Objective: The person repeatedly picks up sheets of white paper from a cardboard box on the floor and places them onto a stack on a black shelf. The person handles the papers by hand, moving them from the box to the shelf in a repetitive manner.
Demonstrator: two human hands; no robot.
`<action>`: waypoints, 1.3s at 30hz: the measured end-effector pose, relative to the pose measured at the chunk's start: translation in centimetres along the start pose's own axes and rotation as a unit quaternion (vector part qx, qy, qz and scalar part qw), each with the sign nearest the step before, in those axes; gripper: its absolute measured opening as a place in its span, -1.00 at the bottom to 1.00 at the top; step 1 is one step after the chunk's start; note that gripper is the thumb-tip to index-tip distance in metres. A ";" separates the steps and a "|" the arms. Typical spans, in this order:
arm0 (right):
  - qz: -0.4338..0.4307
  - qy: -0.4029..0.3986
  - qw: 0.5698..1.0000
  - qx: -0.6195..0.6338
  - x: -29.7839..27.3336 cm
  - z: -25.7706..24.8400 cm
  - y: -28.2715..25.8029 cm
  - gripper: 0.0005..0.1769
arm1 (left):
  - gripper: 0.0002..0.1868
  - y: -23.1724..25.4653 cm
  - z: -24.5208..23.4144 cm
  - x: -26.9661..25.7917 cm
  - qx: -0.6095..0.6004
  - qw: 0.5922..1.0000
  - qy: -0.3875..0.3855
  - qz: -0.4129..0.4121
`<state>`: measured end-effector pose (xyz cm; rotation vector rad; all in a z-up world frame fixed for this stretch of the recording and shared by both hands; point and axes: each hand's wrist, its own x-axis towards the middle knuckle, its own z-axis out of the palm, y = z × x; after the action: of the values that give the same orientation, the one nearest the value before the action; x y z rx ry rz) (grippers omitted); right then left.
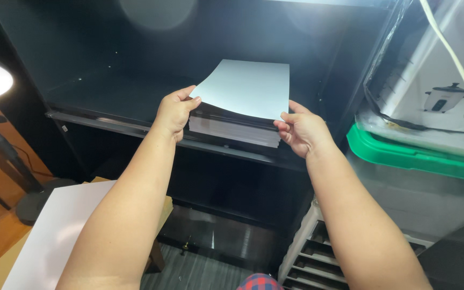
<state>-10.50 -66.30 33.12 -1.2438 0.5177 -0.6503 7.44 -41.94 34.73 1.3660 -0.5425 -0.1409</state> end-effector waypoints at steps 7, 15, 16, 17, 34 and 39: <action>-0.009 0.005 0.997 -0.071 1.8 -0.2 0.0 -0.29 | -0.47 -1.6 0.2 2.2 0.002 1.000 -0.013 -0.009; -0.038 0.019 0.994 -0.103 0.6 0.8 -0.4 -0.28 | -0.50 -3.9 -0.6 4.0 0.016 1.000 -0.026 0.000; -0.036 0.019 0.994 -0.104 0.5 0.9 -0.4 -0.28 | -0.50 -3.6 -0.6 3.5 0.015 1.000 -0.025 -0.001; -0.040 0.020 0.993 -0.105 0.5 1.0 -0.3 -0.27 | -0.49 -3.2 -0.5 3.1 0.018 1.000 -0.024 0.001; -0.051 0.036 0.994 -0.095 -0.5 1.9 -0.6 -0.30 | -0.58 -4.5 -0.6 3.4 0.089 0.995 -0.019 0.036; -0.056 0.019 0.993 -0.102 -0.3 1.8 -0.5 -0.33 | -0.58 -3.9 -0.1 2.4 0.098 0.994 -0.008 0.042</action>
<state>-9.58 -64.96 34.03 -1.4628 0.5590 -0.7311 10.38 -43.64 31.63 1.5307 -0.6385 -0.0305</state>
